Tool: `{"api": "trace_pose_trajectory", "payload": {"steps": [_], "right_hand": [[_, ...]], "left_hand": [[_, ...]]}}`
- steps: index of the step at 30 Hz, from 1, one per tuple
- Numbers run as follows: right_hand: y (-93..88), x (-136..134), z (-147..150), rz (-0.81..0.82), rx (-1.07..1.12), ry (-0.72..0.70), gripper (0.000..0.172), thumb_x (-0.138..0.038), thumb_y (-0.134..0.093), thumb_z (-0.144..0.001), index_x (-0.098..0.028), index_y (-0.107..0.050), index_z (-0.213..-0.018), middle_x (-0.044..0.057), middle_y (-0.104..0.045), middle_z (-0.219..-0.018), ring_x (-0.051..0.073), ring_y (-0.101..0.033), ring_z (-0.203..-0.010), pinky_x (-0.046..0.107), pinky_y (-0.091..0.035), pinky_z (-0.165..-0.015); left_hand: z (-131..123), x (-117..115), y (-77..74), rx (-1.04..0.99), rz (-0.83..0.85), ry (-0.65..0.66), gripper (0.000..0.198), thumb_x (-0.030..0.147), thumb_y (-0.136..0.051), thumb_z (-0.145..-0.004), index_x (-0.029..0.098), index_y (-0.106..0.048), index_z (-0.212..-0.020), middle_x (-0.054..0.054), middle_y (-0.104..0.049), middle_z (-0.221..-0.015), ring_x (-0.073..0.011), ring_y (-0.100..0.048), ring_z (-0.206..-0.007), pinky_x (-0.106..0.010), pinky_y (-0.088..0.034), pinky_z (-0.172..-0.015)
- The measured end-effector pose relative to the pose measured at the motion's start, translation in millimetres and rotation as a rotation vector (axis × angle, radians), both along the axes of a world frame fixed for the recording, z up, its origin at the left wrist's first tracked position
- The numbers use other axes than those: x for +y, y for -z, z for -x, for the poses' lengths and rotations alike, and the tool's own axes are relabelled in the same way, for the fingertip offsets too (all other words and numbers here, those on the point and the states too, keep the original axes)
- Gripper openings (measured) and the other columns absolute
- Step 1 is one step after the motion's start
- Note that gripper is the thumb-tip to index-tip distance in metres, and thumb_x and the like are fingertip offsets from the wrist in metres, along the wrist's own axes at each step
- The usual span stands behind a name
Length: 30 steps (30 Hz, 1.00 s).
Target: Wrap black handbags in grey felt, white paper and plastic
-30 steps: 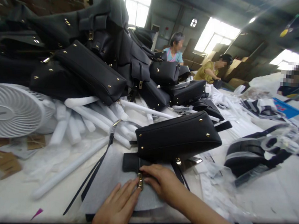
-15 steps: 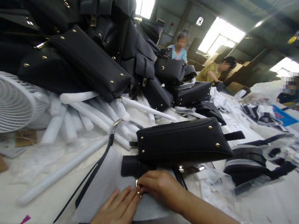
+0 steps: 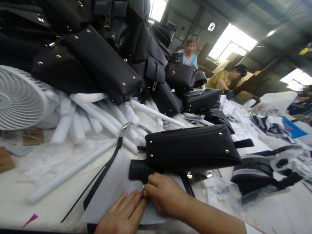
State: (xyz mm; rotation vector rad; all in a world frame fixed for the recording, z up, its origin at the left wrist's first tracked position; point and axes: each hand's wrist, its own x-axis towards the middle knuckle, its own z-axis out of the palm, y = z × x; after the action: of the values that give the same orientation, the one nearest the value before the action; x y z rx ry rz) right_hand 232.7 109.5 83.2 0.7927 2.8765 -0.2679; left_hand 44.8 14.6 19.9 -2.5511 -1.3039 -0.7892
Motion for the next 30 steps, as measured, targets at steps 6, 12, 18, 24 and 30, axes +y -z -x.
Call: {"api": "trace_pose_trajectory", "payload": {"steps": [6, 12, 18, 24, 30], "right_hand": [[-11.6, -17, -14, 0.164, 0.108, 0.313, 0.015, -0.026, -0.057, -0.096, -0.018, -0.068, -0.091, 0.003, -0.065, -0.086, 0.015, -0.061, -0.077, 0.023, -0.043, -0.065], [-9.0, -54, -40, 0.007, 0.391, 0.341, 0.021, -0.026, -0.054, -0.098, -0.02, -0.064, -0.115, 0.008, -0.07, -0.107, 0.022, -0.063, -0.102, 0.038, -0.047, -0.096], [2.7, -80, -52, -0.23, 0.489, 0.307, 0.04, -0.04, -0.052, -0.098, -0.019, -0.054, -0.132, 0.012, -0.067, -0.126, 0.028, -0.058, -0.121, 0.054, -0.035, -0.112], [16.4, -85, -52, -0.357, 0.547, 0.28, 0.044, -0.046, -0.055, -0.095, -0.017, -0.057, -0.129, 0.011, -0.069, -0.124, 0.03, -0.064, -0.113, 0.05, -0.046, -0.103], [19.2, -89, -51, -0.327, 0.587, 0.331, 0.04, -0.042, -0.057, -0.095, -0.019, -0.057, -0.128, 0.01, -0.068, -0.125, 0.03, -0.063, -0.113, 0.051, -0.046, -0.102]], "left_hand": [[-2, -5, 9.0, -0.022, 0.084, -0.018, 0.042, 0.019, -0.035, -0.1, 0.026, -0.053, -0.137, 0.0, -0.065, -0.13, -0.015, -0.062, -0.117, -0.03, -0.052, -0.1], [2, -2, -0.9, -0.016, 0.026, 0.018, 0.039, 0.019, -0.042, -0.097, 0.023, -0.057, -0.132, -0.003, -0.066, -0.128, -0.0168, -0.064, -0.114, -0.03, -0.052, -0.099], [4, 5, -21.4, -0.082, -0.015, 0.008, 0.046, 0.025, -0.045, -0.097, 0.015, -0.046, -0.142, -0.008, -0.058, -0.14, -0.0169, -0.059, -0.123, -0.026, -0.05, -0.1], [-8, 14, -47.5, -0.035, 0.368, -0.09, 0.039, 0.023, -0.04, -0.097, 0.028, -0.054, -0.134, -0.002, -0.07, -0.122, -0.0177, -0.07, -0.104, -0.029, -0.057, -0.085], [-29, 42, -96.2, 0.105, 0.632, -0.197, 0.023, 0.027, -0.049, -0.094, 0.029, -0.072, -0.097, -0.001, -0.074, -0.095, -0.0208, -0.07, -0.091, -0.029, -0.05, -0.075]]}}
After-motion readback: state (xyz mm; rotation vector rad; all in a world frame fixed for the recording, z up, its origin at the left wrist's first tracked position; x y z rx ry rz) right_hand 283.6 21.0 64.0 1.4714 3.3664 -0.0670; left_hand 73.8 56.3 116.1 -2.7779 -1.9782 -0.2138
